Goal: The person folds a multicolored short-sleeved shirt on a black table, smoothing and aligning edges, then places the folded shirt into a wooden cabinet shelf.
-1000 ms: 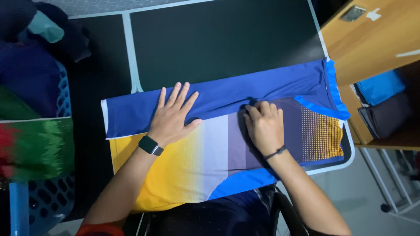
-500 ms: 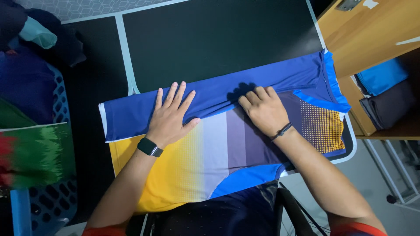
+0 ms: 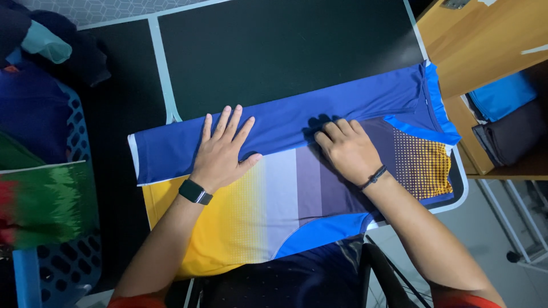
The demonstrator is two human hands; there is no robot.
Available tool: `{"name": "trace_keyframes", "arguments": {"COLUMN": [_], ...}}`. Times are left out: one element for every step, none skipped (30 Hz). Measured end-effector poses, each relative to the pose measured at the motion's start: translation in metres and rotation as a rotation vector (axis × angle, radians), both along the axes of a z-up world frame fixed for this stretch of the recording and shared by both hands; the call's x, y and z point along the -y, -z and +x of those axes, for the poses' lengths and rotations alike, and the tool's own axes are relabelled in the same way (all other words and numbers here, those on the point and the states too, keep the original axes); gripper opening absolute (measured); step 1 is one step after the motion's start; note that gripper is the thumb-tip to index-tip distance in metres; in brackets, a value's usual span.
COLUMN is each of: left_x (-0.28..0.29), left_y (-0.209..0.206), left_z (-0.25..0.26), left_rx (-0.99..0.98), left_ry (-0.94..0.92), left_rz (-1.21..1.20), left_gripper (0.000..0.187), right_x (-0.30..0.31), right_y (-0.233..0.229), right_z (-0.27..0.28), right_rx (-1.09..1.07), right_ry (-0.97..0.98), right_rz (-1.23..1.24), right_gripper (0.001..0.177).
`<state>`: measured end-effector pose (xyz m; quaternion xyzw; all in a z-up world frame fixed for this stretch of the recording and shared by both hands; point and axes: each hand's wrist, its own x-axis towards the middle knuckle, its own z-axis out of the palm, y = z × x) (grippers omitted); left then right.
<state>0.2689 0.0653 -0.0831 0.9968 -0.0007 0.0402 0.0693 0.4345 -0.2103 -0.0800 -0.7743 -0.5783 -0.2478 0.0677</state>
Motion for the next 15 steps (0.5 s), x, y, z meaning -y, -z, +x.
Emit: {"name": "trace_keyframes", "arguments": {"left_x": [-0.0001,0.0001,0.0003,-0.0001,0.0002,0.0004,0.0005,0.0001,-0.0002,-0.0001,0.0003,0.0004,0.0005,0.0003,0.0001], "left_y": [0.0007,0.0006,0.0003,-0.0003,-0.0007,-0.0011,-0.0013,-0.001,-0.0006,-0.0001,-0.0002,-0.0004,-0.0006,-0.0001,0.0005], "left_z": [0.0002,-0.0001,-0.0006,-0.0006,0.0004,0.0003,0.0001,0.0001,0.0001,0.0003,-0.0005,-0.0003,0.0,0.0002,0.0003], "left_rx": [0.004,0.003,0.007,0.012,0.013,0.01,0.007,0.007,0.003,-0.001,-0.002,-0.004,-0.006,-0.006,-0.003], "left_ry": [0.0,0.002,0.002,0.0,0.0,0.0,0.001,0.0,-0.001,0.001,0.001,-0.001,-0.004,-0.003,-0.001], "left_rz": [0.004,0.003,-0.001,-0.004,-0.003,-0.005,-0.008,-0.007,-0.008,-0.009,-0.01,-0.017,-0.024,-0.024,-0.023], "left_gripper": [0.081,0.081,0.081,0.081,0.081,0.081,0.081,0.081,0.081,0.081,0.081,0.081,0.081,0.081,0.081], "right_x": [0.0019,0.0029,0.0039,0.004,0.0046,0.0049,0.0051,0.0057,0.0063,0.0078,0.0082,0.0084,0.0087,0.0098,0.011], "right_y": [0.0051,0.0051,0.0051,0.0048,0.0058,0.007,0.0083,0.0081,0.0079,0.0075,0.0059,0.0039,0.002,0.002,0.0021], "right_z": [0.0025,0.0035,0.0044,0.0063,0.007,0.0071,0.0072,0.0073,0.0074,0.0072,0.0052,0.004,0.0028,0.0026,0.0024], "right_rx": [0.025,0.025,0.045,0.066,0.068,0.06,0.053,0.053,0.038,0.022,0.021,0.023,0.025,0.026,0.012], "right_ry": [-0.012,-0.01,-0.023,-0.038,-0.038,-0.048,-0.058,-0.06,-0.048,-0.033,-0.033,-0.019,-0.006,-0.004,0.03], "right_rz": [-0.014,-0.015,-0.013,-0.01,-0.009,0.007,0.022,0.022,0.033,0.043,0.042,0.037,0.031,0.031,0.024], "right_gripper": [0.009,0.009,0.009,0.009,0.009,0.013,0.017,0.017,0.019,0.021,0.021,0.019,0.017,0.017,0.016]}}
